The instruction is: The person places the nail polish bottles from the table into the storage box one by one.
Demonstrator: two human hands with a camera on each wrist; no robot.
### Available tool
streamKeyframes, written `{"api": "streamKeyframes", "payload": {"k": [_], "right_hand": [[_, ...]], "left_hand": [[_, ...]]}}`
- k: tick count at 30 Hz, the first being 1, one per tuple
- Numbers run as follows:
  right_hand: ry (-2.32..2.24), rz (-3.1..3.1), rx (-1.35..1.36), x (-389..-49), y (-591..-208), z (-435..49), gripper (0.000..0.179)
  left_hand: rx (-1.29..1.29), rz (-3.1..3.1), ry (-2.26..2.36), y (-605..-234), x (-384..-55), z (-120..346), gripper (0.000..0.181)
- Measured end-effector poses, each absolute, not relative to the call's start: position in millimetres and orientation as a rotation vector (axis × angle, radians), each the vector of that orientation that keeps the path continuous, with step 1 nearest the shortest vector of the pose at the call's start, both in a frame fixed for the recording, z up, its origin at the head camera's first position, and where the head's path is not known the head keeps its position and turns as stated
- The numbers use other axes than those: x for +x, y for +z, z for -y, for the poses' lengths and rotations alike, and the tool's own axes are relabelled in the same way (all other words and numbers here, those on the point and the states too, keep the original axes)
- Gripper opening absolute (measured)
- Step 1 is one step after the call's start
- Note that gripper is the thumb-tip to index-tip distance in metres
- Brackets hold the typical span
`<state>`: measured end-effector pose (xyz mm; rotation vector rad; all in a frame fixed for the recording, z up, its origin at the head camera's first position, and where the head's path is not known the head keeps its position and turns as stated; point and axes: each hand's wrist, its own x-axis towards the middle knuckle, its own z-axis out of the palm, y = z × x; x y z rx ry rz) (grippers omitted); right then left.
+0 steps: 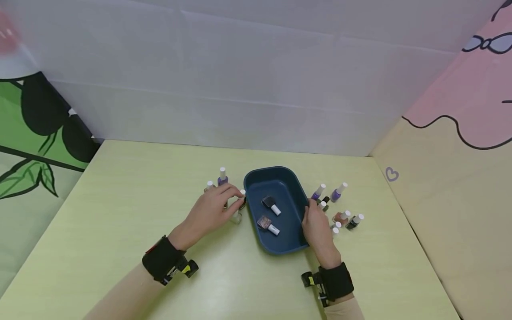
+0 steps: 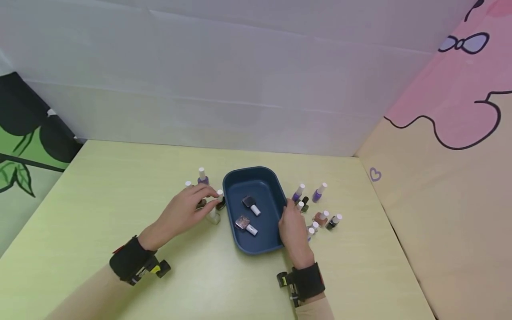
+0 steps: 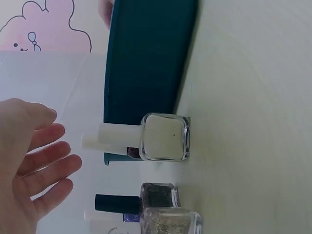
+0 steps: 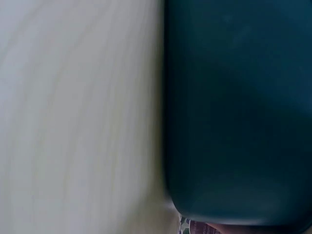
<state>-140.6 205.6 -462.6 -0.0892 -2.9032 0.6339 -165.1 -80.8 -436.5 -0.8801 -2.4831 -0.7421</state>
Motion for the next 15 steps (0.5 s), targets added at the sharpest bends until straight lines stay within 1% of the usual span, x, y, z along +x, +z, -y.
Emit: {"api": "streamKeyframes", "payload": {"k": [3, 8, 15], "right_hand": [[0.630, 2.903, -0.088, -141, -463, -206, 0.034], [0.650, 2.907, -0.090, -141, -462, -205, 0.034], [0.627, 2.900, -0.090, -141, -462, -204, 0.034]], "left_hand": [[-0.880, 2.443, -0.774, -440, -164, 84, 0.013], [-0.892, 2.448, -0.768, -444, -161, 88, 0.014], [-0.910, 2.479, -0.785, -448, -156, 90, 0.020]]}}
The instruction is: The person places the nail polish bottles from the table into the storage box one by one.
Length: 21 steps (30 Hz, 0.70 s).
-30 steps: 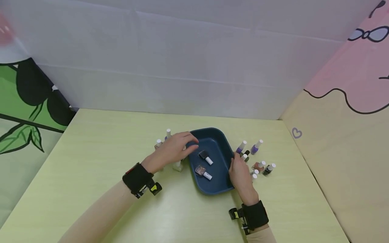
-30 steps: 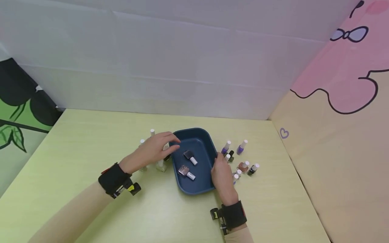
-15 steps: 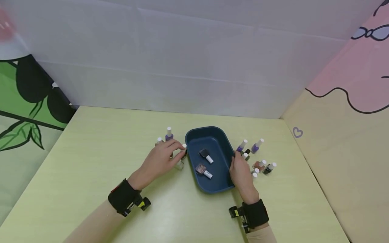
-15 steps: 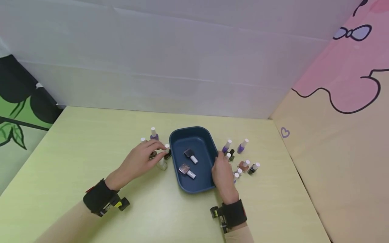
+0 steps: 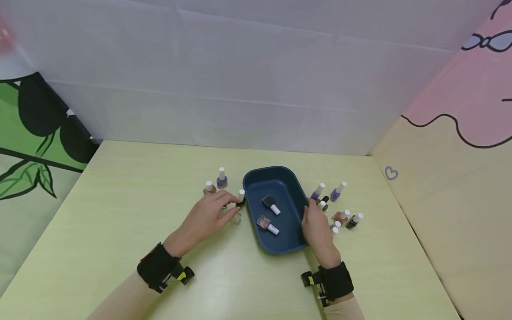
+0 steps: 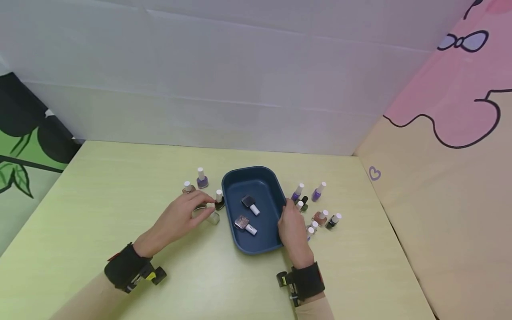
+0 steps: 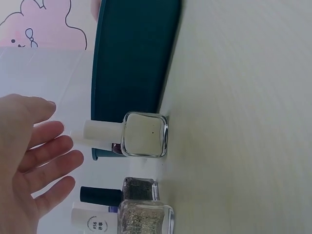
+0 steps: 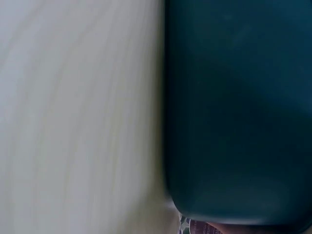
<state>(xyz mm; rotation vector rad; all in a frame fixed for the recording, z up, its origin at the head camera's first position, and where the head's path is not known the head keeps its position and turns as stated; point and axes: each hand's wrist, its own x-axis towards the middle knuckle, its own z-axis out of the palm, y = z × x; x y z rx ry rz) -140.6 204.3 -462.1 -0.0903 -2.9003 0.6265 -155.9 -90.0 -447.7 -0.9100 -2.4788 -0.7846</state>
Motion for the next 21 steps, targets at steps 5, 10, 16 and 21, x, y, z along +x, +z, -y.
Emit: {"api": "streamKeyframes", "payload": {"k": [5, 10, 16, 21], "right_hand": [[0.630, 2.888, -0.086, -141, -463, -204, 0.034], [0.627, 2.886, -0.082, -141, -464, -204, 0.033], [0.627, 2.894, -0.085, -141, -465, -204, 0.034], [0.635, 2.893, -0.085, -141, -464, -204, 0.034]], "left_hand": [[-0.908, 2.511, -0.756, -447, -154, 89, 0.025], [-0.888, 2.562, -0.733, -451, -154, 91, 0.027], [-0.885, 2.596, -0.752, -459, -154, 94, 0.025], [-0.910, 2.618, -0.738, -464, -155, 95, 0.022]]}}
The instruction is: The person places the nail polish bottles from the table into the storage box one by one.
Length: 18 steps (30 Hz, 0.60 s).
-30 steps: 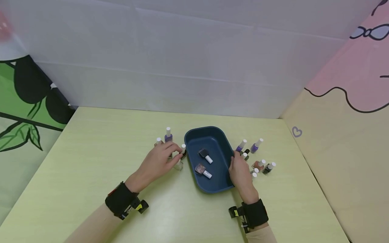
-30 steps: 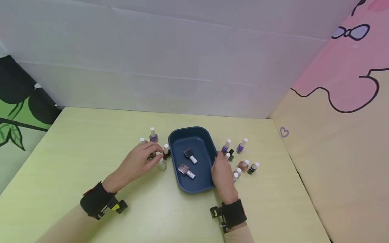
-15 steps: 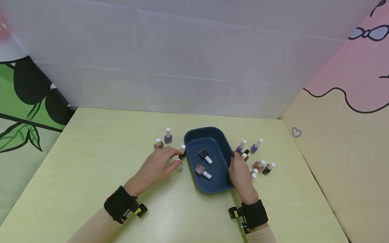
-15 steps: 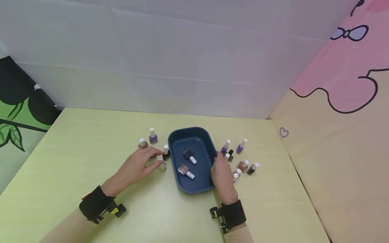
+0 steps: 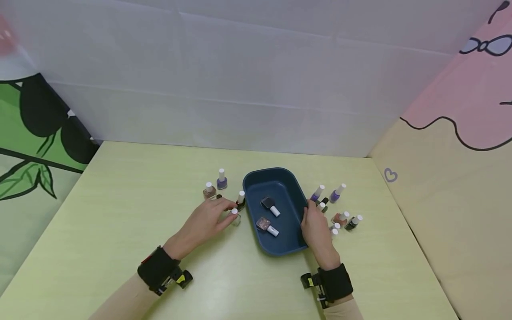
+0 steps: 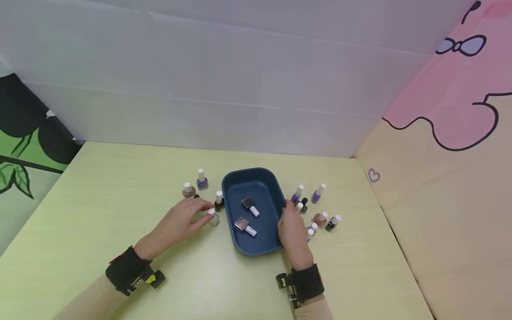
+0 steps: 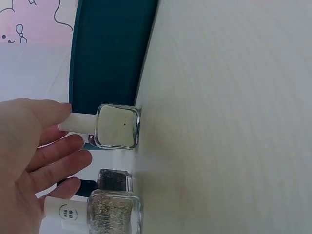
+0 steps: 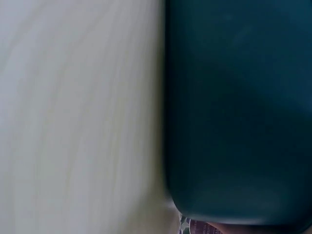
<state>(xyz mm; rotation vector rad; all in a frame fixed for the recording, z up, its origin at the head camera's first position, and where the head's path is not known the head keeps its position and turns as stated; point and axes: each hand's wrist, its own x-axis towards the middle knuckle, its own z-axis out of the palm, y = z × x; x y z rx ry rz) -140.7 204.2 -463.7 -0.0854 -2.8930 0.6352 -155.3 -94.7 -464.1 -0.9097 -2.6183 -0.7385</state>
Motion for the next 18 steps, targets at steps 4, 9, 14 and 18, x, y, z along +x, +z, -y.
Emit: {"api": "streamKeyframes", "payload": {"k": [4, 9, 14, 18], "right_hand": [[0.642, 2.890, -0.082, -140.5, -463.2, -205.0, 0.035], [0.645, 2.885, -0.070, -141.3, -462.7, -204.3, 0.034], [0.652, 2.888, -0.081, -141.1, -462.4, -204.2, 0.034], [0.654, 2.884, -0.078, -140.6, -462.4, -204.4, 0.034]], "left_hand": [[-0.921, 2.625, -0.730, -466.6, -156.2, 94.4, 0.022], [-0.924, 2.617, -0.729, -466.8, -156.3, 94.3, 0.020], [-0.943, 2.590, -0.713, -466.8, -156.3, 93.8, 0.018], [-0.955, 2.571, -0.688, -468.2, -156.7, 93.7, 0.016]]}}
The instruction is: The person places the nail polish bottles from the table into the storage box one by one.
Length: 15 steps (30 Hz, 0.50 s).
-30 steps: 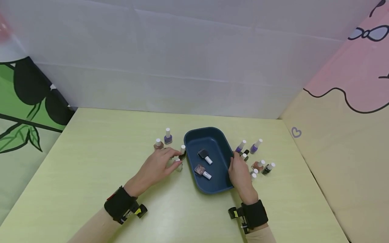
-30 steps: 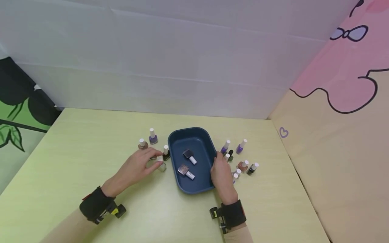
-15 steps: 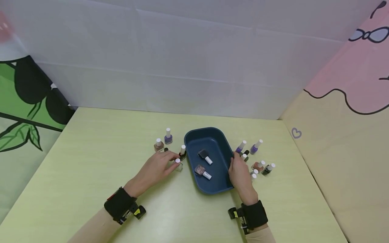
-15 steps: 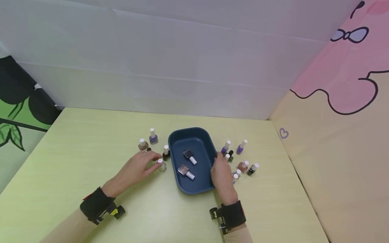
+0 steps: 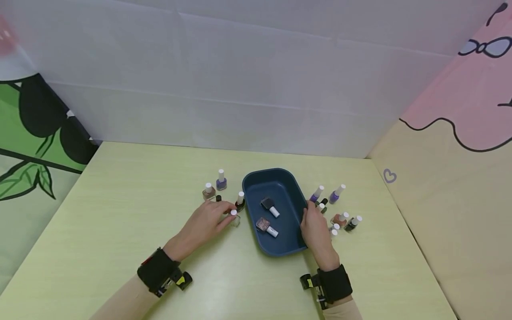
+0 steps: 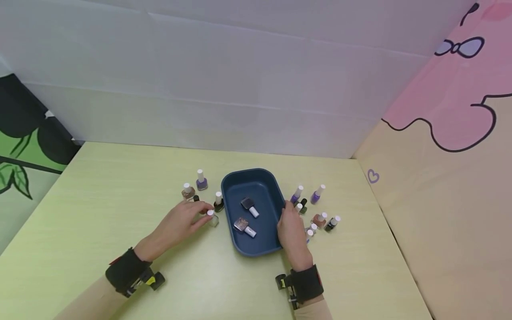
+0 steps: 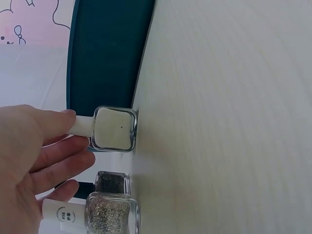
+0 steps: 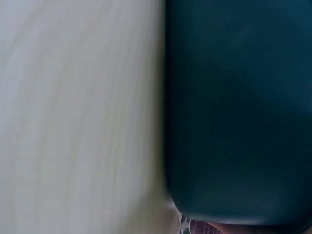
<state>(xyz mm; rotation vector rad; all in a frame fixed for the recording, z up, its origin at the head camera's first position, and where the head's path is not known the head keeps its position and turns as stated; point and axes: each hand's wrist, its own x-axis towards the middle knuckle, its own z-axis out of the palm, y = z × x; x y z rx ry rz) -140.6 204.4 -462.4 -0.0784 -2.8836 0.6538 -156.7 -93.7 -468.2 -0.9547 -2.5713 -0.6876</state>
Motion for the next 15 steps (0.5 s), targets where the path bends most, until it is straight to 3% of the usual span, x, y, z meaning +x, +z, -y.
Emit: {"api": "streamKeyframes", "payload": {"k": [15], "right_hand": [[0.649, 2.897, -0.088, -140.8, -463.9, -205.3, 0.035]], "left_hand": [[-0.954, 2.561, -0.715, -460.7, -152.6, 95.0, 0.017]]}}
